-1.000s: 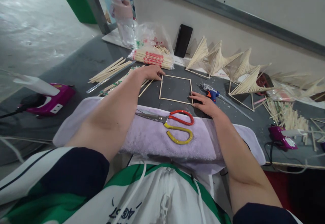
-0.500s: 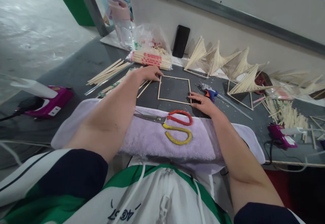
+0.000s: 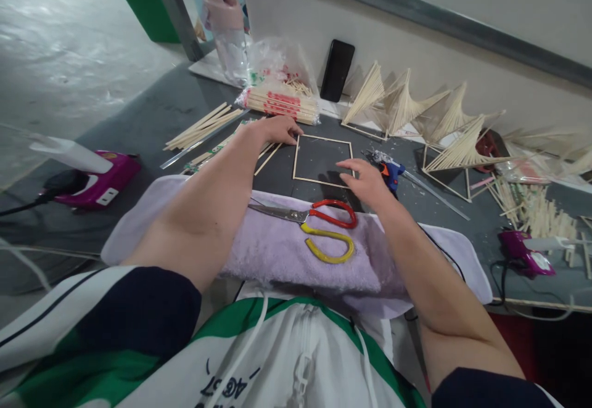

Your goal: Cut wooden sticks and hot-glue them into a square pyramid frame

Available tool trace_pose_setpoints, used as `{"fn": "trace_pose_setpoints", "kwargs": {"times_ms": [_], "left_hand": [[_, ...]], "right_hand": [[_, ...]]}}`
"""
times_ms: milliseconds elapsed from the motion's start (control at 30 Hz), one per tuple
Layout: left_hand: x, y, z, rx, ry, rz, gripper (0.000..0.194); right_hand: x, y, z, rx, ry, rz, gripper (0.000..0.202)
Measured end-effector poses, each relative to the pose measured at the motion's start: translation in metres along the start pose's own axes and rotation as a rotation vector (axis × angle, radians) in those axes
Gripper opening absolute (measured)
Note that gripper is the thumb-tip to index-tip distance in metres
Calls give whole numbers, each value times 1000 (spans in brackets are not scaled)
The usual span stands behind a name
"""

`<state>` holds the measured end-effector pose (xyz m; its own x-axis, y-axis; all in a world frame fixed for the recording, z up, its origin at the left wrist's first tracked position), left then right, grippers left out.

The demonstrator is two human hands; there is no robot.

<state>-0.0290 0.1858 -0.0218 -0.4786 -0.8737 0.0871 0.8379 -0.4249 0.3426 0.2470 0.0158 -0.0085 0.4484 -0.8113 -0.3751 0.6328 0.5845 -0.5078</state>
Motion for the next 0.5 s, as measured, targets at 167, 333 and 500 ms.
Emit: {"fn": "trace_pose_setpoints", "kwargs": {"times_ms": [167, 333, 500], "left_hand": [[5, 4, 2, 11, -22, 8, 51], [7, 6, 4, -8, -18, 50, 56], [9, 7, 4, -1, -24, 40, 56]], "right_hand": [[-28, -56, -40, 74, -119, 38, 28], [-43, -73, -62, 225, -256, -44, 22], [-47, -78, -70, 276, -310, -65, 16]]}}
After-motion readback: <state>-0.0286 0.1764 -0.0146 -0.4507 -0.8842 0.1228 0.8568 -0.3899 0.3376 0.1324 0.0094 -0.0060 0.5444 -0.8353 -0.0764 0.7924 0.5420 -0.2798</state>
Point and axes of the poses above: each hand's wrist, its own x-axis away from the middle knuckle, its own z-axis out of the back of the hand, y = z × x, the point moved 4 cm from there along -x, towards the middle knuckle, and after that the axes turned 13 degrees about z, right-handed, at the moved point
